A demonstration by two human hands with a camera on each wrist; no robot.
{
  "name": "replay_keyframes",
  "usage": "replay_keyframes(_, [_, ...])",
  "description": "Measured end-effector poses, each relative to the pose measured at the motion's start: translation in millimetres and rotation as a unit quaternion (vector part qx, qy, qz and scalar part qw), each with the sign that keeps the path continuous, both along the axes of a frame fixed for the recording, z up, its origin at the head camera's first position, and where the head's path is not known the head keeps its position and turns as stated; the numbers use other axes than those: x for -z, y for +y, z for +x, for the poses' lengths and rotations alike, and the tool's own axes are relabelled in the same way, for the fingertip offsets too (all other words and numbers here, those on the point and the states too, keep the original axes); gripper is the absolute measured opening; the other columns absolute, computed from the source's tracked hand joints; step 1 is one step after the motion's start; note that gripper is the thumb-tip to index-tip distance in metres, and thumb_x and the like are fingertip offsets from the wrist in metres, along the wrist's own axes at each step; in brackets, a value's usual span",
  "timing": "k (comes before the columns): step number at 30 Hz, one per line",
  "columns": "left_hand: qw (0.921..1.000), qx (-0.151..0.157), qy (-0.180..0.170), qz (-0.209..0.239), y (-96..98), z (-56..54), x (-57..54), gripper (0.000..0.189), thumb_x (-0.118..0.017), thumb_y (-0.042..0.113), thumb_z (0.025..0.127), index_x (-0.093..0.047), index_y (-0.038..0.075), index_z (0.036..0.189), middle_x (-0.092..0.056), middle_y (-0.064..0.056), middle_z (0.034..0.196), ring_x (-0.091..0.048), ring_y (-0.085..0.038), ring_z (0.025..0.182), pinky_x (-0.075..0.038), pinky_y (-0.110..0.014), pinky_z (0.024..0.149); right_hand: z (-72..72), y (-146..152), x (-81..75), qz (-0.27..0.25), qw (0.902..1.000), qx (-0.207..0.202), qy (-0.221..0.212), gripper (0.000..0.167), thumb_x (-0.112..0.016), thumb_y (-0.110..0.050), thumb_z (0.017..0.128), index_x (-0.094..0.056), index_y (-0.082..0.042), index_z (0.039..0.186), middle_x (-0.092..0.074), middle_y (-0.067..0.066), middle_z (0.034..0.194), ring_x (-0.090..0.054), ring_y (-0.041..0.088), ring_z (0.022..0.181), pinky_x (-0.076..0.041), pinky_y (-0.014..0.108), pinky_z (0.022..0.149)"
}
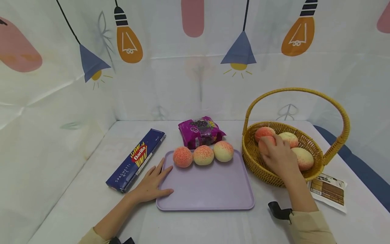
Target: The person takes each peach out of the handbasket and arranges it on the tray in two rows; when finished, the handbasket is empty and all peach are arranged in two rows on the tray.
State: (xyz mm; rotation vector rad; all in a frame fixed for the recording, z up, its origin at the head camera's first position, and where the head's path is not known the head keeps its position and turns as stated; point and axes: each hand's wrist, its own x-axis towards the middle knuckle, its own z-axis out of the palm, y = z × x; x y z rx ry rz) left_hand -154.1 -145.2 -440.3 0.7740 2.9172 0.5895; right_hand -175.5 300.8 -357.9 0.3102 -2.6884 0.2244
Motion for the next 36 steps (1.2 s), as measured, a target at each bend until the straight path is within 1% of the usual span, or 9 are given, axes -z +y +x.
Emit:
replay_keyframes(7, [1.0000,-0.003,0.005,0.000,0.1,-0.3,1.3,0.087,-0.053,0.065,0.077,-0.031,0.013,0.144,0.001,-0.016,0.152,-0.011,-0.029,0.138,-0.007,-0.045,0.109,7.3,-12.7,-12.1,-0.013,0.9993,-0.012,0.033,0.051,-0.071,-0.019,0.075,-0.043,-0.013,0.117,-0.042,0.027,0.118,-0.048,0.053,0.088,-0.041,0.062,0.045])
replay_keyframes(12, [1.0000,-0.002,0.005,0.006,-0.4,0.4,0.1,0.087,-0.053,0.064,0.077,-0.031,0.012,0.144,0.001,-0.016,0.152,-0.010,-0.030,0.137,-0.006,-0.045,0.109,11.2,-24.4,-19.4,-0.027,0.9973,-0.032,0.061,0.059,-0.074,-0.019,0.071,-0.046,-0.010,0.122,-0.045,0.027,0.119,-0.047,0.052,0.091,-0.042,0.063,0.049])
replay_keyframes(14, [1.0000,-0.001,0.004,0.007,-0.5,0.6,0.0,0.087,-0.053,0.064,0.078,-0.032,0.012,0.144,0.001,-0.016,0.152,-0.010,-0.030,0.137,-0.006,-0.045,0.109,12.4,-28.6,-21.4,-0.032,0.9956,-0.047,0.075,0.061,-0.076,-0.017,0.069,-0.047,-0.010,0.123,-0.046,0.025,0.119,-0.048,0.049,0.093,-0.043,0.062,0.053])
replay_keyframes(18, [1.0000,-0.001,0.001,0.007,-0.7,1.0,0.1,0.086,-0.053,0.064,0.078,-0.031,0.013,0.144,0.002,-0.015,0.152,-0.010,-0.030,0.137,-0.006,-0.045,0.109,14.0,-37.1,-24.2,-0.037,0.9889,-0.086,0.115,0.059,-0.076,-0.016,0.066,-0.051,-0.009,0.119,-0.049,0.019,0.117,-0.051,0.042,0.092,-0.047,0.056,0.061])
replay_keyframes(21, [1.0000,-0.001,0.000,0.006,-0.7,0.7,0.2,0.086,-0.052,0.064,0.078,-0.032,0.013,0.144,0.002,-0.015,0.152,-0.010,-0.030,0.138,-0.006,-0.045,0.109,16.6,-45.1,-26.2,-0.045,0.9837,-0.109,0.136,0.058,-0.077,-0.017,0.065,-0.053,-0.008,0.117,-0.050,0.017,0.114,-0.053,0.038,0.090,-0.048,0.052,0.061])
replay_keyframes(25, [1.0000,-0.001,0.001,0.006,-0.8,-0.4,0.2,0.085,-0.051,0.064,0.079,-0.032,0.013,0.144,0.002,-0.015,0.152,-0.009,-0.029,0.138,-0.006,-0.045,0.109,21.0,-59.3,-29.6,-0.061,0.9855,-0.105,0.119,0.060,-0.077,-0.019,0.067,-0.052,-0.010,0.120,-0.049,0.018,0.112,-0.051,0.038,0.092,-0.048,0.054,0.055])
replay_keyframes(28, [1.0000,0.000,0.003,0.005,-0.7,-1.2,-0.8,0.086,-0.051,0.065,0.079,-0.031,0.013,0.144,0.002,-0.015,0.152,-0.009,-0.029,0.138,-0.006,-0.045,0.109,22.2,-68.5,-31.2,-0.065,0.9869,-0.103,0.105,0.061,-0.078,-0.019,0.068,-0.051,-0.010,0.122,-0.050,0.019,0.112,-0.051,0.039,0.092,-0.047,0.057,0.058])
replay_keyframes(31, [1.0000,0.003,0.005,0.007,-1.0,-1.1,-1.3,0.084,-0.051,0.063,0.080,-0.031,0.012,0.144,0.001,-0.016,0.152,-0.009,-0.029,0.138,-0.006,-0.046,0.109,21.1,-75.9,-30.4,-0.065,0.9851,-0.118,0.108,0.061,-0.078,-0.020,0.068,-0.052,-0.009,0.121,-0.050,0.019,0.112,-0.053,0.037,0.092,-0.048,0.055,0.061])
replay_keyframes(36, [0.9998,0.012,0.012,0.009,-1.5,-0.6,-0.1,0.074,-0.048,0.054,0.086,-0.031,0.011,0.144,0.000,-0.018,0.152,-0.006,-0.028,0.138,-0.007,-0.046,0.109,20.6,-86.4,-26.2,-0.067,0.9813,-0.142,0.111,0.062,-0.078,-0.020,0.066,-0.052,-0.009,0.120,-0.051,0.020,0.114,-0.052,0.036,0.096,-0.049,0.052,0.062])
